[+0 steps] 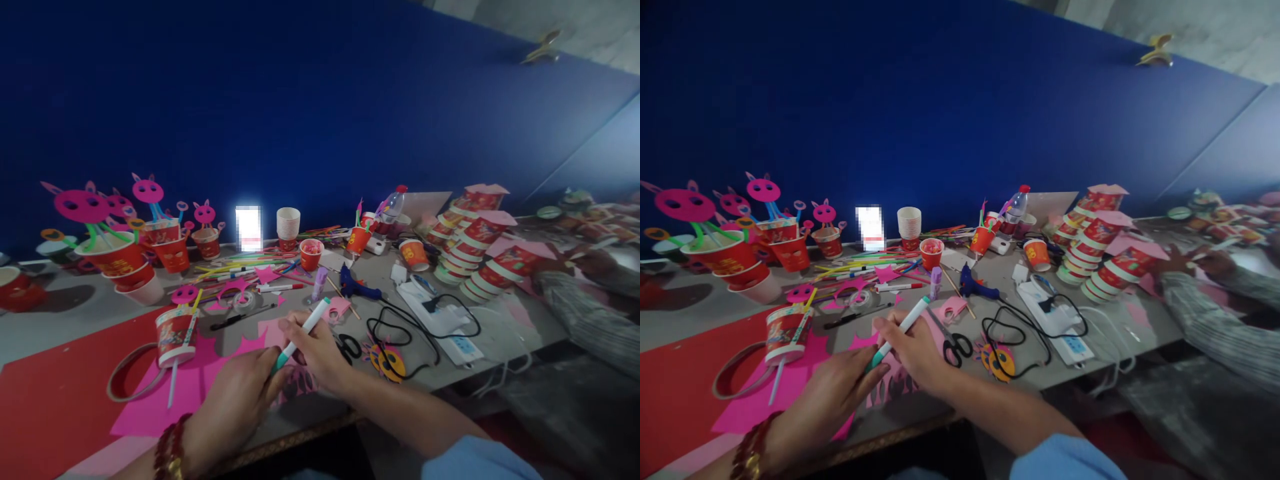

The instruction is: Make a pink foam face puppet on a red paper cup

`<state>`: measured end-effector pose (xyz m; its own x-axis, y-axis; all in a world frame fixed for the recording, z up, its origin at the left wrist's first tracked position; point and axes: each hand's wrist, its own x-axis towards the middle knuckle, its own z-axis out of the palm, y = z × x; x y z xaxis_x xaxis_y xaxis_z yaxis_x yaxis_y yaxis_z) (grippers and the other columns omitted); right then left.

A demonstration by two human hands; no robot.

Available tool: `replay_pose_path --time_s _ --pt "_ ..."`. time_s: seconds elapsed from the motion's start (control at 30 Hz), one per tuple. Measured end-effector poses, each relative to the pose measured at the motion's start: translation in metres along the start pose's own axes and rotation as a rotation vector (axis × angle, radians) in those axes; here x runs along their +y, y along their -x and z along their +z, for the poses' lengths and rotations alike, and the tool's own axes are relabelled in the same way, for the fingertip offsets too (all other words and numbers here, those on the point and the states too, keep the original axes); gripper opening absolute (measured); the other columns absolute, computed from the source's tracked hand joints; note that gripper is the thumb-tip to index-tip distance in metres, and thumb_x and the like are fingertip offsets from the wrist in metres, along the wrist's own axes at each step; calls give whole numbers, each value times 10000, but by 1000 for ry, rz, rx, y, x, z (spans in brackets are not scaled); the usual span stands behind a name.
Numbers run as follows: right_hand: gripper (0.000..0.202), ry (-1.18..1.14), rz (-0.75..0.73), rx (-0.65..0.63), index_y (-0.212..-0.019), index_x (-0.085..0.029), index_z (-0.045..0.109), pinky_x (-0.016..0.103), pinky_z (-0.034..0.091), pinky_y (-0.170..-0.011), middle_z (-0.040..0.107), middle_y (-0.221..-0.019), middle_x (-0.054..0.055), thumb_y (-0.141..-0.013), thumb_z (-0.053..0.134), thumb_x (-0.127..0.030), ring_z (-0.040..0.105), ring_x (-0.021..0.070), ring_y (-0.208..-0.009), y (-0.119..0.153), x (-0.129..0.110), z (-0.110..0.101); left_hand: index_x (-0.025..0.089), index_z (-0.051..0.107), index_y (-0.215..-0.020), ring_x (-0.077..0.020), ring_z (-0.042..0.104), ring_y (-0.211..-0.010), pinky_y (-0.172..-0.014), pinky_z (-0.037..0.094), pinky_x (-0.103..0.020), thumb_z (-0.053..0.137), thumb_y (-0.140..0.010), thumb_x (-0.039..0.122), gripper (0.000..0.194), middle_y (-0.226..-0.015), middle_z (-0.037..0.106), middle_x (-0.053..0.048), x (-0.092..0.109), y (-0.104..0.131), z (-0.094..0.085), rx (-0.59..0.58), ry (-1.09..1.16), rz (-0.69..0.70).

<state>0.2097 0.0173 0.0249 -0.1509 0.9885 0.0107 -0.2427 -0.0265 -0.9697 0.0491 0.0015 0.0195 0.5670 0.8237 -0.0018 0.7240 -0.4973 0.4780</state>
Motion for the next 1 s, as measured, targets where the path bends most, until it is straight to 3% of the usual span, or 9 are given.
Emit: replay_pose_path --time_s 0.1,0.23,0.37,0.47,0.63,0.83,1.0 --pt "452 68 -36 -4 -570 -196 470 215 208 -419 354 -491 -93 -807 695 -508 281 63 -432 0 0 -1 199 603 -899 -258 680 -689 -582 419 -307 417 -988 319 238 -773 710 -60 -3 -4 -3 14 -111 34" --pt "444 157 -99 0 -572 -202 455 221 255 -473 367 -509 -88 -804 692 -496 314 79 -483 -2 1 -1 180 617 -1020 -280 702 -884 -728 504 -346 467 -934 179 173 -999 735 -111 -8 -11 -6 78 -209 98" --pt "480 131 -79 -41 -546 -202 436 220 276 -479 364 -509 -83 -800 673 -534 326 86 -499 -6 -1 0 148 624 -1027 -303 709 -860 -711 514 -367 457 -957 229 198 -945 741 -125 -8 -13 -7 -4 -205 7" --pt "480 89 -19 -102 -552 -197 455 209 250 -447 376 -489 -87 -788 691 -541 311 74 -465 -5 -3 -2 172 627 -954 -275 709 -777 -651 492 -327 409 -991 297 254 -849 743 -92 -8 -8 -9 -95 -105 -48" --pt "479 29 147 -122 -609 -201 492 189 209 -346 426 -446 -95 -771 699 -601 334 57 -348 5 5 -8 209 625 -937 -221 681 -769 -676 479 -283 332 -1011 404 360 -872 737 -64 -6 5 -13 -154 132 -33" --pt "531 46 180 -179 -596 -185 514 168 244 -334 457 -449 -87 -744 693 -662 355 44 -342 17 3 -7 225 652 -966 -200 651 -859 -792 501 -267 334 -998 456 394 -938 724 -48 0 22 -13 -217 382 -43" --pt "521 36 175 -202 -600 -176 537 160 264 -331 509 -481 -69 -742 705 -649 388 41 -349 16 -1 -9 229 627 -980 -189 629 -867 -791 495 -254 355 -997 471 365 -932 700 -29 -1 25 -1 -193 543 -88"
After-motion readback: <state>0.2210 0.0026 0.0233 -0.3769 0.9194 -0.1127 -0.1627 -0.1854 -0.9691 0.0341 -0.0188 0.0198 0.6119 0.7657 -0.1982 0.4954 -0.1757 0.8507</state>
